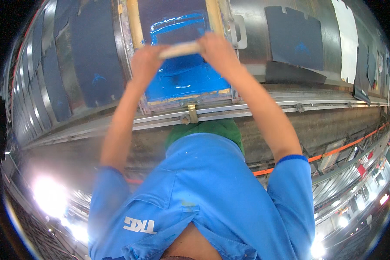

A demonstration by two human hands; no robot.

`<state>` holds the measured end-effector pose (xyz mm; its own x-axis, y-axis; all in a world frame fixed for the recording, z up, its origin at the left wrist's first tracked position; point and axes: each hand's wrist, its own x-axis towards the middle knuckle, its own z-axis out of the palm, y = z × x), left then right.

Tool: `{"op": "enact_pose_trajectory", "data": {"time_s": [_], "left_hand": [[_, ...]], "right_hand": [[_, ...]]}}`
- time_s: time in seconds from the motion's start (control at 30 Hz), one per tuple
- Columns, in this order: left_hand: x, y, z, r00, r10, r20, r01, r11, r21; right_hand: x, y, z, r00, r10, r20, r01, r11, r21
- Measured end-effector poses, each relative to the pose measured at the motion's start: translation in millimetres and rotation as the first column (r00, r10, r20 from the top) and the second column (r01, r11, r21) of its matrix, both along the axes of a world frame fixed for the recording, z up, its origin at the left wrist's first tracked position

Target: The person uses a squeegee to spread blue ink across a screen printing frame placed over a dark fabric on a conveyor. They repeatedly pull the squeegee across the screen to transfer ink, then walk to a nearby table to reload ink from a container before returning to continue printing.

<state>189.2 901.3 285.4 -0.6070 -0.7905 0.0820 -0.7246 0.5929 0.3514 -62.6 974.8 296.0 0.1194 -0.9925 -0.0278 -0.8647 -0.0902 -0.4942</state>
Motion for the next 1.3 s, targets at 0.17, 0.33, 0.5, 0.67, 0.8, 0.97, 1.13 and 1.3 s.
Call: {"op": "enact_pose_trajectory", "data": {"time_s": [0.17,0.33,0.5,0.67,0.8,0.97,1.13,1.3], "left_hand": [[-28.7,-55.7,2.5,0.996,0.056,0.070,-0.053,0.997,-0.050],[-5.1,15.5,-6.8,0.999,-0.022,0.033,0.024,0.998,-0.065],[19.0,83.5,-1.1,1.000,-0.007,0.004,0.007,1.000,0.000],[10.7,32.7,5.9,1.000,-0.025,0.018,0.024,0.999,0.046],[-19.7,-60.6,8.8,0.981,0.040,0.189,-0.053,0.997,0.062],[-31.1,-71.1,3.4,0.990,0.047,0.134,-0.054,0.998,0.045],[-13.7,-14.4,-0.9,0.994,-0.011,0.107,0.005,0.999,0.053],[6.7,45.5,1.0,0.998,-0.043,0.042,0.040,0.997,0.062]], "right_hand": [[-17.8,-53.8,-21.2,0.998,-0.046,0.045,0.051,0.992,-0.114],[6.3,23.6,-26.4,0.989,-0.086,0.116,0.093,0.994,-0.054],[32.1,89.8,-14.4,0.978,-0.089,0.188,0.088,0.996,0.012],[12.5,39.6,-10.8,0.994,-0.023,0.105,0.027,0.999,-0.036],[-21.6,-59.8,-13.1,0.999,0.000,0.034,0.002,0.998,-0.066],[-22.8,-67.4,-27.6,0.997,-0.055,0.051,0.058,0.997,-0.058],[-0.6,0.7,-18.5,0.990,-0.075,0.118,0.077,0.997,-0.013],[18.4,61.4,-17.5,0.985,-0.086,0.150,0.087,0.996,-0.003]]}}
